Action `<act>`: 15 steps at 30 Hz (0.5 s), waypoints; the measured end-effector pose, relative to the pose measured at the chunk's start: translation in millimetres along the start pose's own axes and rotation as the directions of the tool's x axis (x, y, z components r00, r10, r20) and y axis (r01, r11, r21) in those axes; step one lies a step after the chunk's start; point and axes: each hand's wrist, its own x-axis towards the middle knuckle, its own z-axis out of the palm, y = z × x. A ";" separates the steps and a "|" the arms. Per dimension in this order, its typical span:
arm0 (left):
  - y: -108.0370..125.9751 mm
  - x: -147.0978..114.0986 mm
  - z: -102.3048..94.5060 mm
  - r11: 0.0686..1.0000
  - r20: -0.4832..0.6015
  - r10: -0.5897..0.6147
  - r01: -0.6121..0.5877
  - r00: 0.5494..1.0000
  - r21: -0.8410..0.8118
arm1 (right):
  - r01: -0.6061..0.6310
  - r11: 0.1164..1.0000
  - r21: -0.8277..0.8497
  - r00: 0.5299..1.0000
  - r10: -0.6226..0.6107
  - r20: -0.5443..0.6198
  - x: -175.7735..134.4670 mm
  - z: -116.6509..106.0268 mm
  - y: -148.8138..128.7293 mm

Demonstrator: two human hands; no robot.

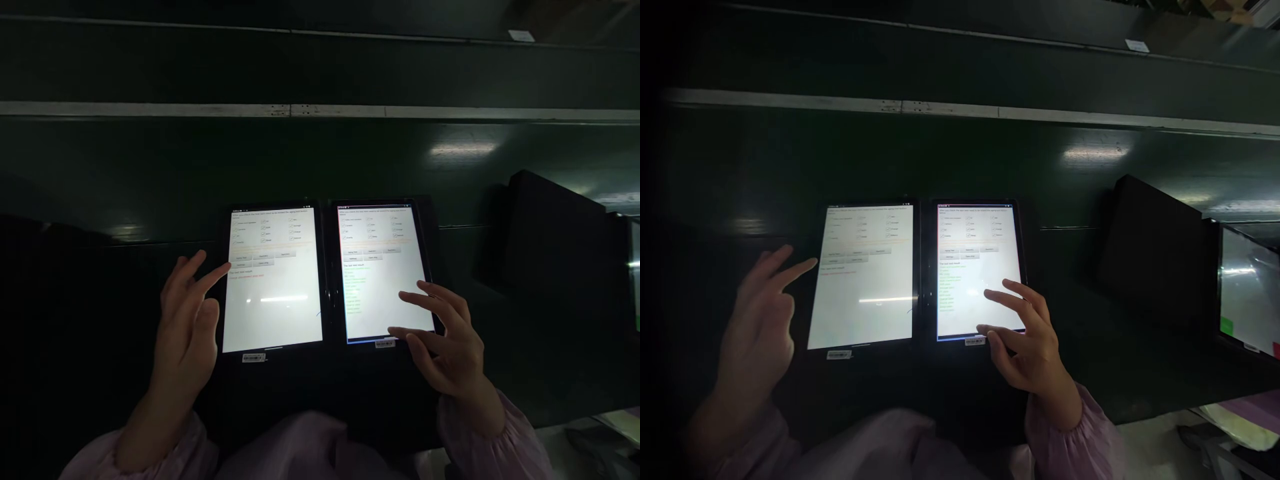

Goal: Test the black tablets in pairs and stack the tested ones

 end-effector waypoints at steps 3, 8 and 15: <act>0.8 -0.4 -0.7 1.000 -0.006 -0.007 0.007 1.000 -0.014 | 0.005 1.000 0.009 1.000 -0.005 0.018 0.3 -1.8 -2.8; 5.5 -0.2 -1.6 1.000 0.024 -0.029 0.029 0.999 0.005 | 0.025 0.999 0.044 0.996 -0.028 0.085 -1.8 -2.1 -4.4; 10.3 1.7 -2.7 0.999 0.017 -0.049 0.049 0.999 0.023 | -0.155 0.972 -0.175 0.988 0.149 -0.045 -10.8 6.6 8.0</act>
